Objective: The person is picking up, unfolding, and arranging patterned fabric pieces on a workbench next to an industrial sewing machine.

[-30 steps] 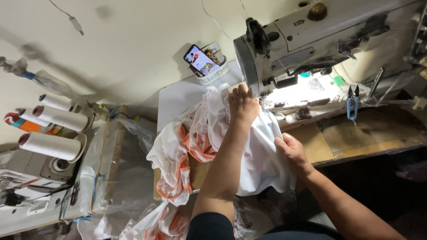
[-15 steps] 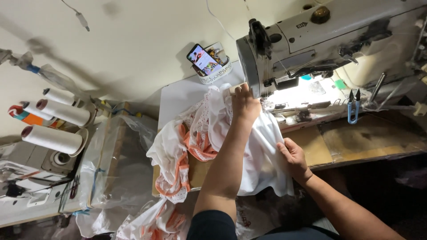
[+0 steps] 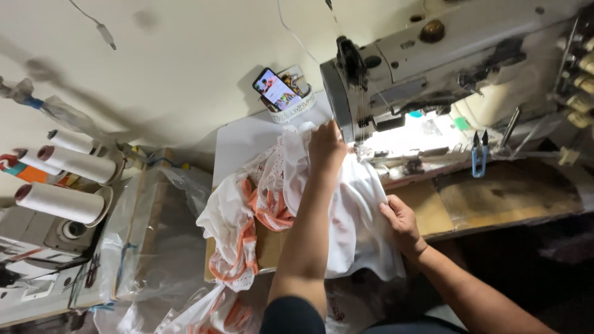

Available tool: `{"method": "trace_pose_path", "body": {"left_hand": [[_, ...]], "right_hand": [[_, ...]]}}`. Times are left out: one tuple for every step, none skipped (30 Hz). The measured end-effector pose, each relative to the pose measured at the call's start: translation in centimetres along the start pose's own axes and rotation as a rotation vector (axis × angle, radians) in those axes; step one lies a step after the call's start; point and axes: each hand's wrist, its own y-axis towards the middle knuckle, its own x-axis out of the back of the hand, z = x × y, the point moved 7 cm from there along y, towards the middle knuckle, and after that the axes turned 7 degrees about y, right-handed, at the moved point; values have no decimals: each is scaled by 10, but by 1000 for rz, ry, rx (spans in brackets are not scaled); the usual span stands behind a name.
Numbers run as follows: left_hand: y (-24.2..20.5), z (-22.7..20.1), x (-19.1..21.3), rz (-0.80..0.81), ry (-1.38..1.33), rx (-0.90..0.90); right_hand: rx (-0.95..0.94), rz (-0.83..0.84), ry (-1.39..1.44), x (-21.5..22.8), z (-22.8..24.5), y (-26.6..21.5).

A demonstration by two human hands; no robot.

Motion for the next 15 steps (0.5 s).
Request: {"method": "trace_pose_path", "body": {"left_hand": [[-30, -4, 7, 2, 3, 5], [-62, -17, 33, -277, -35, -117], [-103, -27, 57, -551, -67, -241], [-145, -41, 68, -543, -58, -241], [-180, -54, 77, -507, -11, -198], [-216, -67, 87, -472, 35, -156], [-232, -44, 68, -462, 38, -157], [-246, -17, 42, -349, 104, -118], [-259, 11, 16, -241, 170, -78], [-249, 15, 46, -237, 173, -78], [-243, 22, 61, -1, -98, -16], [-241, 25, 76, 234, -371, 49], [-246, 33, 74, 232, -369, 48], [-253, 41, 66, 314, -516, 83], [-255, 45, 58, 397, -662, 110]], "right_hand": [[-4, 4, 2, -2, 7, 2], [15, -9, -24, -2, 15, 5], [30, -24, -42, -4, 20, 5], [22, -23, -33, -4, 20, 2], [-29, -19, 26, -4, 18, 3], [-81, -14, 85, -5, 17, 3], [-89, -19, 88, -8, 27, 0], [-112, -29, 118, -12, 36, -4], [-132, -35, 146, -17, 45, -5], [-135, -36, 149, -18, 44, -5], [-122, -49, 146, -16, 45, -9], [-110, -61, 143, -14, 45, -14], [-108, -60, 145, -13, 43, -17], [-126, -93, 146, -10, 40, -22], [-138, -130, 148, -4, 39, -23]]}}
